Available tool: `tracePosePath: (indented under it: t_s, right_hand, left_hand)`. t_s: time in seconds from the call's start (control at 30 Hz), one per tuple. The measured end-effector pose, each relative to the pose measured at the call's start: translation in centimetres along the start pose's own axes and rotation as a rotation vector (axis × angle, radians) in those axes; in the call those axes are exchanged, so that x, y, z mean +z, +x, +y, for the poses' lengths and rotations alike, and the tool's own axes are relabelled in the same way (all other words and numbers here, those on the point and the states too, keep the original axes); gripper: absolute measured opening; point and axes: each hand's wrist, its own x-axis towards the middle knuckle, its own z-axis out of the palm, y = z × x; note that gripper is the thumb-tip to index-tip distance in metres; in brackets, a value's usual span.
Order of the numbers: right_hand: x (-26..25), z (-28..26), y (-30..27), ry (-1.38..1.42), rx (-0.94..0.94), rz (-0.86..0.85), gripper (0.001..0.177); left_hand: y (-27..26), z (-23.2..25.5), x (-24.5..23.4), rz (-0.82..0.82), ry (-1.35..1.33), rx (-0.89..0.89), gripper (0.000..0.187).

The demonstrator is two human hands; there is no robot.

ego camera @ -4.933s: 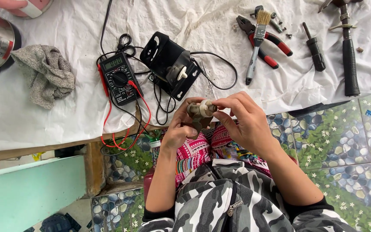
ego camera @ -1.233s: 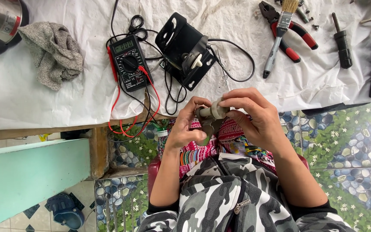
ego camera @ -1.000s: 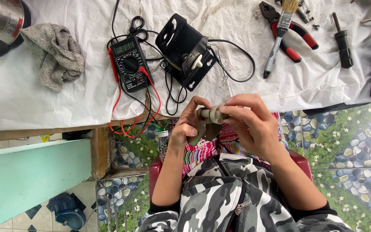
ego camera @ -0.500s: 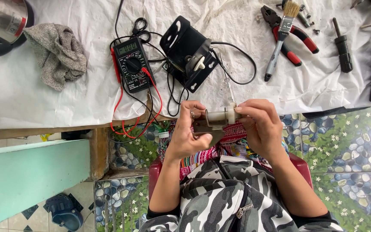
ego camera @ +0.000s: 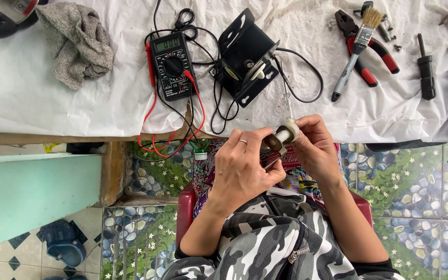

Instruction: The person sits cross-legged on a chair and works on a small cylindrical electrical component. They use a screwdriver to tighten a screw on the component, then use a multimeter probe to test the electrical contacts inside the component's opening.

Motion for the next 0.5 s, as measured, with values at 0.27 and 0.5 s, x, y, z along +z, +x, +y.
tracePosePath:
  t_s: [0.27,0.5]
  right_hand:
    - [0.3,-0.8,0.0,-0.03,-0.046,0.014,0.01]
    - [4.3,-7.7,-0.5,-0.946,-0.812,-0.081,0.01]
  left_hand:
    - [-0.2,-1.8,0.4,0.016,-0.167,-0.062,0.051]
    - [-2.8,-7.5,4.6,-0.212,-1.48,-0.539,0.062]
